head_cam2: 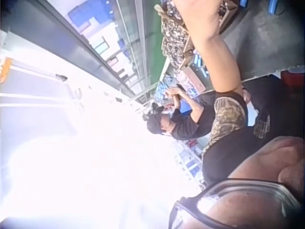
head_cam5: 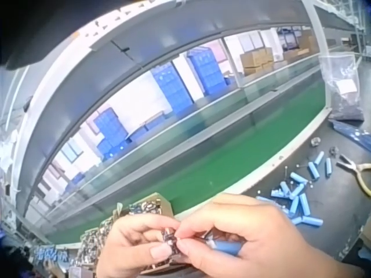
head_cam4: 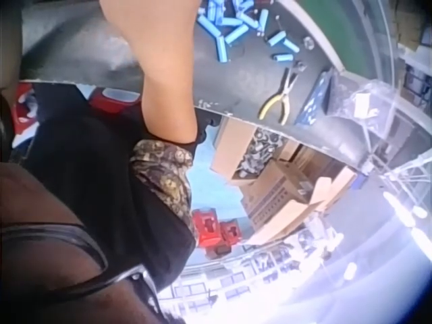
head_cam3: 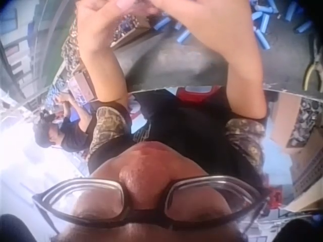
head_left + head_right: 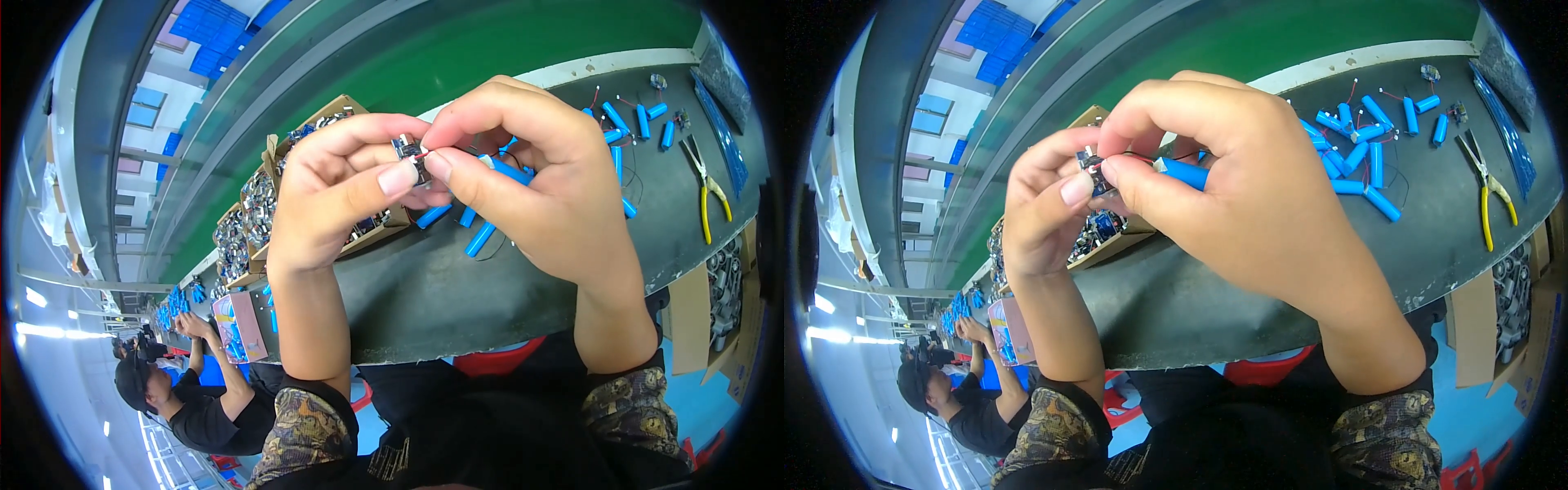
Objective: Assembling small electronic modules and battery packs at a factory workbench.
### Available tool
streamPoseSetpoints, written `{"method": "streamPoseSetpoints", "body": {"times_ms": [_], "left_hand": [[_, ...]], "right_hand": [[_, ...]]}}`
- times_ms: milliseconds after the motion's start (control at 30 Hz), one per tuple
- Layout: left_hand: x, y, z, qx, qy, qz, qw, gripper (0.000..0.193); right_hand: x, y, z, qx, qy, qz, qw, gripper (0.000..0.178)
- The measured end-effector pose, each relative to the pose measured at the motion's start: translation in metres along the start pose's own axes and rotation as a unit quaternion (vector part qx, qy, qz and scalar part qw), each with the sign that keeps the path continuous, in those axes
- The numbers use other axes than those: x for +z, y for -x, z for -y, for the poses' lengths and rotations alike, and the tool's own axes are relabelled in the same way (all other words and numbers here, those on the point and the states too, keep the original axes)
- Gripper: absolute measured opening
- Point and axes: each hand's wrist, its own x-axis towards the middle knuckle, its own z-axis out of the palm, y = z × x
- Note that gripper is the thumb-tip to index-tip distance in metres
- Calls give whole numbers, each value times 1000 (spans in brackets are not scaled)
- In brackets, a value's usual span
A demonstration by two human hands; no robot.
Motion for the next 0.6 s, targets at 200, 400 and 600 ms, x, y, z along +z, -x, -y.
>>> {"method": "streamPoseSetpoints", "body": {"times_ms": [200, 400, 600], "left_hand": [[6, -2, -3, -86, 23, -51, 995, 39], [6, -5, 3, 1, -101, -66, 993, 43], [1, -5, 8, 14, -128, -55, 990, 41]], "right_hand": [[2, 0, -1, 47, -46, 12, 998, 14], [5, -5, -6, -29, 100, -55, 993, 23], [9, -7, -9, -35, 110, -38, 993, 30]]}}
